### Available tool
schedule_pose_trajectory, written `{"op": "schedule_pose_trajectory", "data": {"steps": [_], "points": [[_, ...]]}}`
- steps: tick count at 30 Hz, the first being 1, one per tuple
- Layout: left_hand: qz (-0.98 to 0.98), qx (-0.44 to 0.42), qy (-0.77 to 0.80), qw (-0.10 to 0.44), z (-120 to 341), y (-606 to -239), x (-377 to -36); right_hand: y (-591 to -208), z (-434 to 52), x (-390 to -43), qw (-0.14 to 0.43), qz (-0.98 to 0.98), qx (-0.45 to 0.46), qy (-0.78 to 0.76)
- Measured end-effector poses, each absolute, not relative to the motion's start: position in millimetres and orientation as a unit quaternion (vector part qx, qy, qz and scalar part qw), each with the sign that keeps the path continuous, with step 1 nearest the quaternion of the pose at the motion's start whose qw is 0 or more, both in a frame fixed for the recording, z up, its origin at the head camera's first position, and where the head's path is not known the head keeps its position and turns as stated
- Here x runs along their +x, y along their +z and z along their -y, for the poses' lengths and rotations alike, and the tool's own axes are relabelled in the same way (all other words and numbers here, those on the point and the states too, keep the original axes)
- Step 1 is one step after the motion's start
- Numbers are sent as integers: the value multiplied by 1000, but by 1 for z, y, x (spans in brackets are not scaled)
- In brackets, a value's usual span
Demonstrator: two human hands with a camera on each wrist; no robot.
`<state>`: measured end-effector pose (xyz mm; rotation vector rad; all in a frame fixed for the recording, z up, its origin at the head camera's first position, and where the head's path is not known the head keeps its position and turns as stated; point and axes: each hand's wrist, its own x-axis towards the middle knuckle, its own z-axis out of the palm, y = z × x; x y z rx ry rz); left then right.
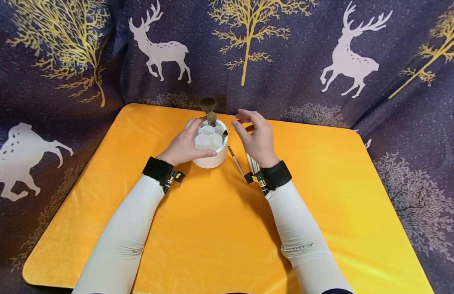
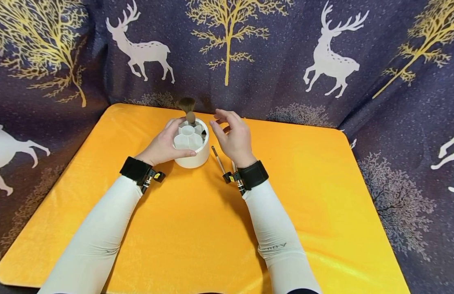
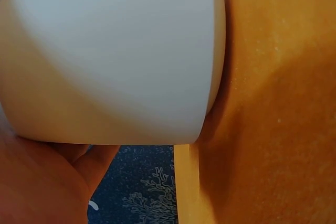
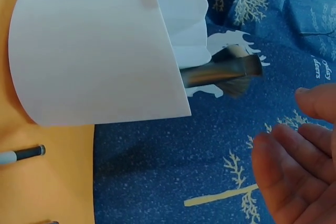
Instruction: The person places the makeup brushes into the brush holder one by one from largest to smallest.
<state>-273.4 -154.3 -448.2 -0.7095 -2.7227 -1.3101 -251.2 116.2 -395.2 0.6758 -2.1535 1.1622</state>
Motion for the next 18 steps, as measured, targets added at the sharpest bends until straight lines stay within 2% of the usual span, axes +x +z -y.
{"op": "schedule_pose_trajectory", "data": {"steps": [18], "points": [[874,-231,-426,18,155,-450,-274,-398,-130,-258,308,831,220,408]]}}
